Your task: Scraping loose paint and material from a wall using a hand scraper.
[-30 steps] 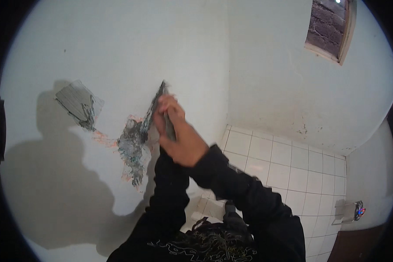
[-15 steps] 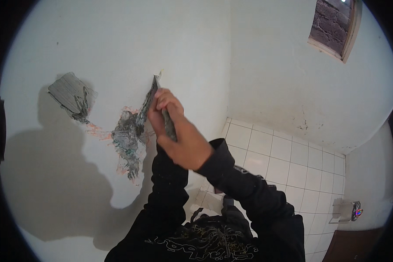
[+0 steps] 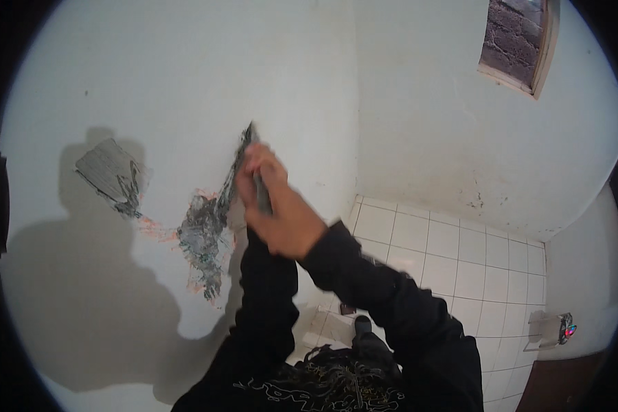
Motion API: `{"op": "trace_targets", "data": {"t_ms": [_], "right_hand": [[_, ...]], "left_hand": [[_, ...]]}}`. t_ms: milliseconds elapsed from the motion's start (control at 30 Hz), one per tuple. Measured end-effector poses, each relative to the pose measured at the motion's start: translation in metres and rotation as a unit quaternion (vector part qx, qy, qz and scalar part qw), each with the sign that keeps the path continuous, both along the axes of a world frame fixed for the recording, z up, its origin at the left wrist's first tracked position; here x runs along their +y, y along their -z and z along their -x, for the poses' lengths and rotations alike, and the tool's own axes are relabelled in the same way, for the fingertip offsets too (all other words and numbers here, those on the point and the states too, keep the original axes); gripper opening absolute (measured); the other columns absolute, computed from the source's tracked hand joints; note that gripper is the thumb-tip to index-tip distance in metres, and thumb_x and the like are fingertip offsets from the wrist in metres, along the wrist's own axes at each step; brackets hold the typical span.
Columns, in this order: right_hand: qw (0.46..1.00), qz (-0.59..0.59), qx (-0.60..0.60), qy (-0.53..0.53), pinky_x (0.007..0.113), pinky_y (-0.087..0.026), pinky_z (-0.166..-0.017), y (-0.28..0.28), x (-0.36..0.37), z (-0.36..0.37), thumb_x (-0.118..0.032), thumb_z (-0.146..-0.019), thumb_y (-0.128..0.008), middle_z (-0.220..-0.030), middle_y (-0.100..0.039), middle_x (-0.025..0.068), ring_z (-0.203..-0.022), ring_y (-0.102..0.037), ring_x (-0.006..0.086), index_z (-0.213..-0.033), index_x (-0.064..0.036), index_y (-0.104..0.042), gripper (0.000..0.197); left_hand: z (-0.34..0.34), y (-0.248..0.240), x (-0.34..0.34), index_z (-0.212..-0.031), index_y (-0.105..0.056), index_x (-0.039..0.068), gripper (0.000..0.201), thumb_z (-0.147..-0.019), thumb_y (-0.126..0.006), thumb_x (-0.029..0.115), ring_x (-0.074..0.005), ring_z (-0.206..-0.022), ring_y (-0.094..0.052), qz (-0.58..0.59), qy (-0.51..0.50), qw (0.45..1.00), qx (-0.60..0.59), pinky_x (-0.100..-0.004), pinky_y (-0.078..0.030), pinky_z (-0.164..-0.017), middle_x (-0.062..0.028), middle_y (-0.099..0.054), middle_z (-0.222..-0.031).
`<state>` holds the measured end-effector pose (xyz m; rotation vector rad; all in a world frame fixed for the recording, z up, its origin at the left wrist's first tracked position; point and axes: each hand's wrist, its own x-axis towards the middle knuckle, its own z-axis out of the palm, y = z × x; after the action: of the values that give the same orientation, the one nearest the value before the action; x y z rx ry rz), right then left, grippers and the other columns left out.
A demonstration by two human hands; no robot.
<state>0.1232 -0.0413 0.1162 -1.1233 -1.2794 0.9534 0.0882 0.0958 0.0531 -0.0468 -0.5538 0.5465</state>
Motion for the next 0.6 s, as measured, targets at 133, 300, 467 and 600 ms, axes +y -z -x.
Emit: {"op": "trace_targets", "data": {"t_ms": [133, 300, 467, 600], "right_hand": [[1.0, -0.005, 0.023, -0.005, 0.023, -0.04, -0.039, -0.007, 0.013, -0.012, -0.003, -0.08, -0.046, -0.076, -0.051, 0.011, -0.042, -0.049, 0.0111, -0.134, -0.0012, -0.022, 0.06], [0.999, 0.001, -0.038, -0.019, 0.023, -0.042, -0.041, -0.001, 0.001, -0.017, -0.004, -0.079, -0.049, -0.082, -0.053, 0.0129, -0.044, -0.05, 0.0117, -0.132, 0.0006, -0.028, 0.057], [0.999, 0.035, -0.017, -0.021, 0.023, -0.042, -0.042, -0.009, -0.003, -0.02, -0.006, -0.08, -0.052, -0.07, -0.051, 0.0098, -0.046, -0.05, 0.0104, -0.133, 0.0003, -0.028, 0.059], [0.995, -0.085, -0.044, -0.019, 0.024, -0.041, -0.04, 0.019, 0.002, -0.012, -0.005, -0.079, -0.054, -0.091, -0.052, 0.0139, -0.046, -0.048, 0.0094, -0.136, -0.0013, -0.023, 0.065]], "left_hand": [[-0.005, -0.016, 0.003, -0.073, -0.041, 0.006, 0.014, -0.087, -0.045, 0.007, -0.0083, -0.056, -0.04, 0.001, -0.042, 0.998, 0.056, -0.021, -0.038, -0.058, 0.0027, -0.035, -0.058], [-0.01, 0.007, 0.005, -0.077, -0.047, 0.002, 0.009, -0.086, -0.045, 0.005, -0.0084, -0.054, -0.041, 0.027, 0.004, 0.999, -0.037, -0.0216, -0.04, -0.056, 0.0007, -0.039, -0.059], [-0.01, -0.008, -0.007, -0.076, -0.046, 0.002, 0.01, -0.085, -0.047, 0.003, -0.0075, -0.051, -0.04, 0.059, -0.055, 0.997, 0.018, -0.0207, -0.041, -0.057, 0.0003, -0.04, -0.059], [0.001, -0.003, -0.009, -0.074, -0.045, 0.002, 0.012, -0.086, -0.045, 0.003, -0.0077, -0.052, -0.04, 0.051, -0.049, 0.997, 0.002, -0.021, -0.041, -0.055, 0.0005, -0.037, -0.056]]}}
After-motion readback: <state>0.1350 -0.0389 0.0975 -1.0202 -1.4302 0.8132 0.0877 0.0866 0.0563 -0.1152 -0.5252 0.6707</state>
